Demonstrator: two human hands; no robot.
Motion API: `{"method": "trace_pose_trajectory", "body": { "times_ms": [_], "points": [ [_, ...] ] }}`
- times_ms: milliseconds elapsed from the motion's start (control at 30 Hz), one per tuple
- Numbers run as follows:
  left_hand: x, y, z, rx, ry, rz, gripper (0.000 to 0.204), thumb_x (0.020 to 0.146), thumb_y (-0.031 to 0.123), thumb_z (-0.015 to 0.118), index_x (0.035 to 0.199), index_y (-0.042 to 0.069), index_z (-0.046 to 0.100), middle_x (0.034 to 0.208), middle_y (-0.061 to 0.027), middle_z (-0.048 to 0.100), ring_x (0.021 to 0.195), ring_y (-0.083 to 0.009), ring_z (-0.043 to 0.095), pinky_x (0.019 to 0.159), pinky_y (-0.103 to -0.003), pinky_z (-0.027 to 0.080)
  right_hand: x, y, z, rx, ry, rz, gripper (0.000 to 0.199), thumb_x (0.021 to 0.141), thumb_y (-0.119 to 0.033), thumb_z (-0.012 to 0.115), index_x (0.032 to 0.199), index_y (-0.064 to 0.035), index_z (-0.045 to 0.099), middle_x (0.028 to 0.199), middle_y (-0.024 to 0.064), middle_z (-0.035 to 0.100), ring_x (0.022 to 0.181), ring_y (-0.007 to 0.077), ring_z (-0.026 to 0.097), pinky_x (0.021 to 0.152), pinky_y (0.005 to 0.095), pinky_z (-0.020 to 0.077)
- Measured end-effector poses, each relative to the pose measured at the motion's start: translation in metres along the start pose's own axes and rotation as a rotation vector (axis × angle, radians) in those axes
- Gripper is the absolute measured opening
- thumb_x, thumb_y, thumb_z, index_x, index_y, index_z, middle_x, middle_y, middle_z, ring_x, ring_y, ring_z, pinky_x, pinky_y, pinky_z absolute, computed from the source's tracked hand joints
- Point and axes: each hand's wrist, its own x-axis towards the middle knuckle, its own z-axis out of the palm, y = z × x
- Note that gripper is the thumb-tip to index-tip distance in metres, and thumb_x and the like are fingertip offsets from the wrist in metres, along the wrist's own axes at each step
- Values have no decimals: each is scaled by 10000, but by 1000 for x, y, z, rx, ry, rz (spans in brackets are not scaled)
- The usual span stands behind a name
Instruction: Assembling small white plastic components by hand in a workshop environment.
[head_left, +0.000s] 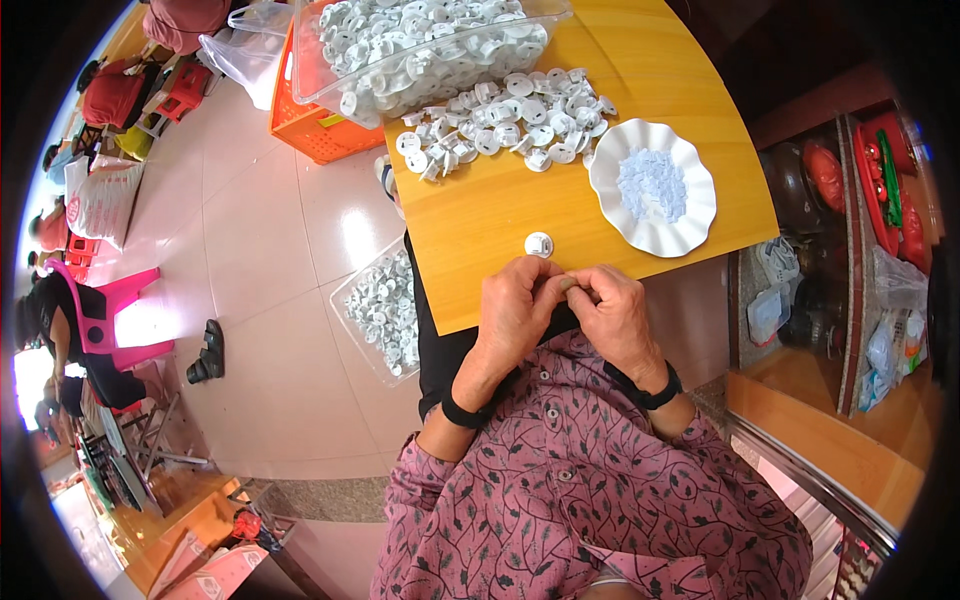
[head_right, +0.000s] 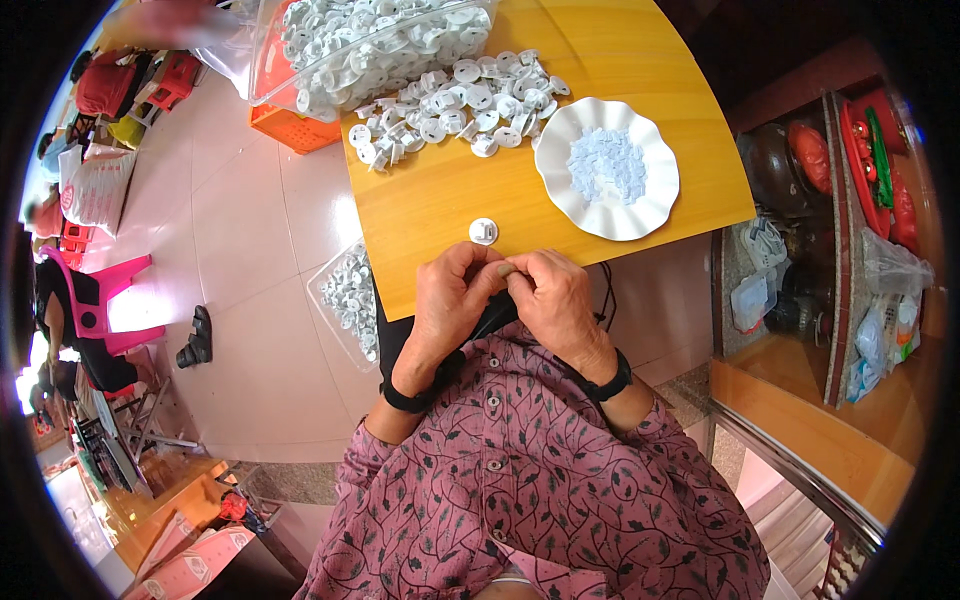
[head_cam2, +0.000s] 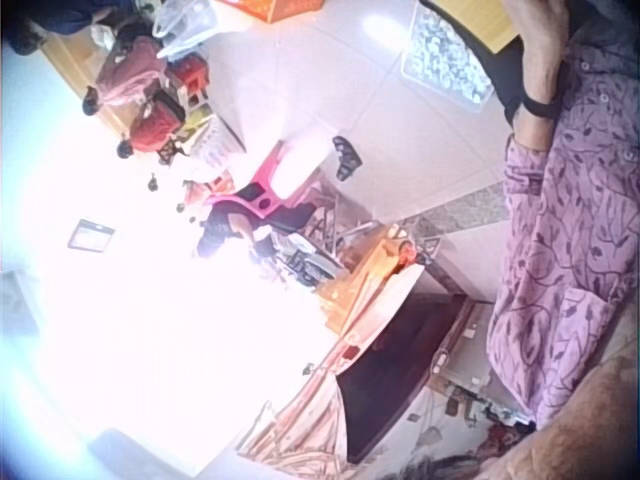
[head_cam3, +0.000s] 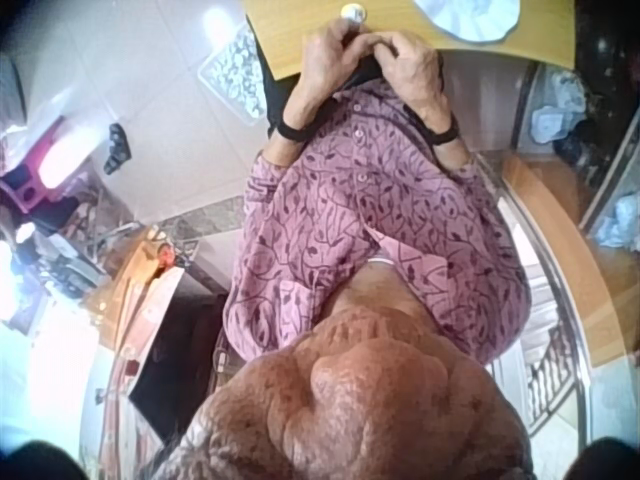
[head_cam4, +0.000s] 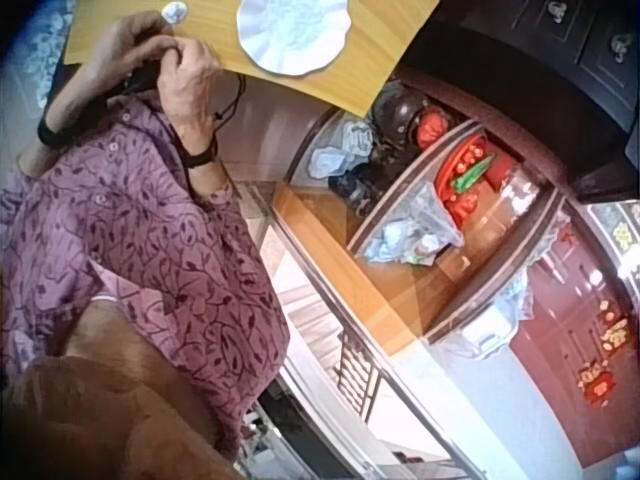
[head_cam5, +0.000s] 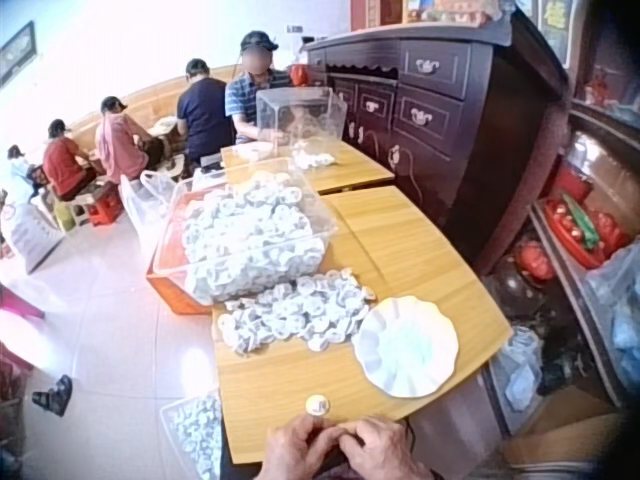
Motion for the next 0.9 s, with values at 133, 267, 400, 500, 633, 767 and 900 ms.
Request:
{"method": "trace_pose_trajectory", "body": {
  "times_ms": [133,267,400,500,633,767,900],
  "points": [
    [0,-1,0,-39,17,-22,158,945,110,696,914,-39,653,713,-39,667,645,-87,627,585,-233,511,0,1,2,144,-9,122,95,851,-23,699,940,5,676,834,144,700,752,294,688,662,370,539],
    [0,3,-4,-334,-71,-279,213,999,184,640,969,-26,621,732,-25,637,606,-73,580,542,-213,472,4,-9,-3,314,-51,232,114,904,-21,676,1003,35,670,875,115,726,789,169,712,699,298,563],
    [2,0,-8,-534,-105,-348,245,1022,228,607,995,-15,611,752,-21,629,603,-68,560,531,-207,458,3,-5,2,396,-22,218,143,922,-23,662,1048,44,661,901,96,726,813,136,706,730,283,569],
    [3,-2,-9,-623,-98,-364,245,1024,230,603,988,-12,615,754,-22,630,611,-72,565,536,-208,463,3,-5,3,451,-33,242,158,921,-17,661,1069,38,659,925,94,725,789,137,699,720,282,564],
    [4,-2,-8,-613,-85,-368,236,1020,223,610,990,-11,618,754,-26,632,620,-73,572,537,-208,464,3,-3,3,447,-37,210,101,929,-18,653,1024,17,659,919,69,670,782,122,670,691,265,546],
    [4,-1,-8,-569,-92,-357,228,1014,215,621,994,-12,620,747,-27,629,619,-80,574,541,-215,470,3,3,7,481,-15,194,44,929,-28,657,950,7,639,890,52,599,735,107,620,637,250,509],
    [4,-6,-4,-335,52,-317,215,993,190,652,1018,-23,625,753,-11,620,637,-75,575,545,-228,470,4,3,8,395,12,175,49,919,-26,661,919,11,629,859,48,589,693,105,584,607,254,482]
  ]
}}
